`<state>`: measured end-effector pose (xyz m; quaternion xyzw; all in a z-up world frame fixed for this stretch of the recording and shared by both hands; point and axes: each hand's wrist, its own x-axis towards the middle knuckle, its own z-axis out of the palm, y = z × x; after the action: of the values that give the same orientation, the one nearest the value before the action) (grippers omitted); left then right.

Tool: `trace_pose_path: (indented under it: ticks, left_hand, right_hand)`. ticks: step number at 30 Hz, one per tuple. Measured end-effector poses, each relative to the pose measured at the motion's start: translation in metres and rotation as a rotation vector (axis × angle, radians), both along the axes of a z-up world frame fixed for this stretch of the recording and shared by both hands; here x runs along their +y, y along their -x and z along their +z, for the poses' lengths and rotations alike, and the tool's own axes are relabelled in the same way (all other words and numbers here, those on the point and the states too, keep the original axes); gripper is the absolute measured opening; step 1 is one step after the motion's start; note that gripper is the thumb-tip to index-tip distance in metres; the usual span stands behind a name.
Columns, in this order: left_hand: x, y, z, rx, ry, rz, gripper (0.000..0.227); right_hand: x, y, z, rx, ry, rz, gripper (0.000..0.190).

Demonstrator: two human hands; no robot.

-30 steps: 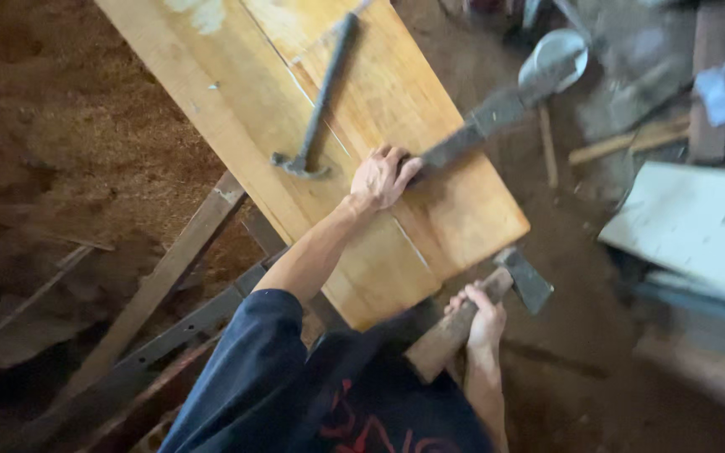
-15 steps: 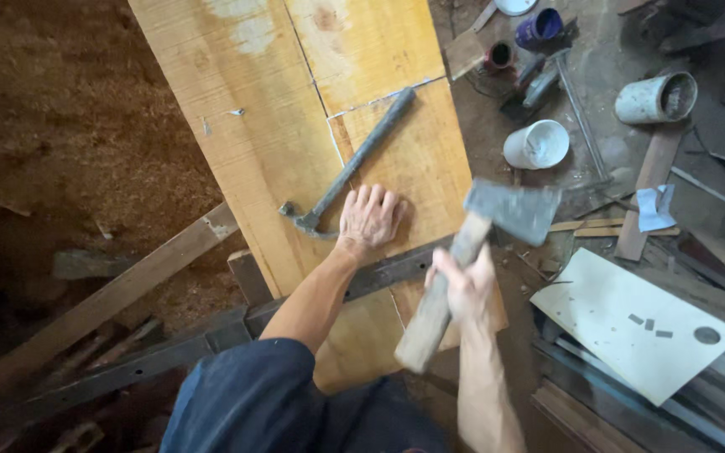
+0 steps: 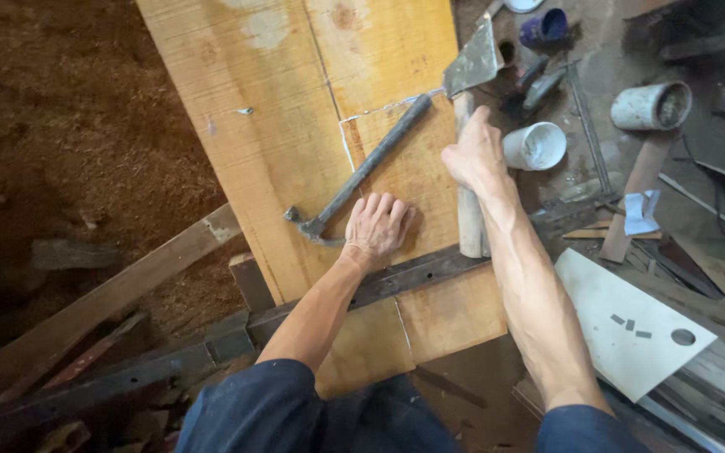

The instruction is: The person positions two wooden planks on a workbench and secures them with a metal bar clamp. They use a hammer to tap the clamp into place and adjust the tension with a wrench. The person also uses a small wooden block to assist in the clamping process.

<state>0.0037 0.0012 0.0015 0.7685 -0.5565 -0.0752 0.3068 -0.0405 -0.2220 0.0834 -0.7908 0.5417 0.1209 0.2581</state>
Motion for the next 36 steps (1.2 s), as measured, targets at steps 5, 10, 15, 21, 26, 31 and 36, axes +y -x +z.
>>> trace_pose_path:
  ticks: [5, 10, 15, 21, 26, 31, 36]
  left_hand:
    - [-0.001, -0.001, 0.005, 0.003, -0.034, 0.001, 0.021]
    - [0.000, 0.000, 0.005, -0.012, -0.022, 0.001, 0.022]
    - [0.001, 0.001, 0.004, -0.036, 0.005, -0.013, 0.019]
    - [0.001, 0.001, 0.003, -0.046, 0.029, -0.005, 0.022]
    - [-0.001, 0.004, -0.001, -0.072, 0.031, 0.003, 0.025]
    - [0.005, 0.014, -0.001, -0.136, 0.028, -0.044, 0.025]
    - [0.006, 0.057, 0.032, -0.100, 0.037, -0.038, 0.027]
  right_hand:
    - [0.002, 0.001, -0.002, -0.036, -0.003, -0.010, 0.060]
    - [0.005, 0.002, -0.006, -0.026, -0.009, -0.057, 0.060]
    - [0.016, 0.004, 0.008, -0.123, -0.071, -0.142, 0.055]
    - [0.104, 0.094, 0.051, -0.745, -0.687, -0.460, 0.039]
    - [0.239, 0.255, 0.062, -0.992, -0.879, -0.862, 0.055]
    - [0.355, 0.410, 0.021, -1.180, -0.788, -1.281, 0.045]
    - [0.443, 0.518, -0.047, -1.433, -0.673, -1.392, 0.019]
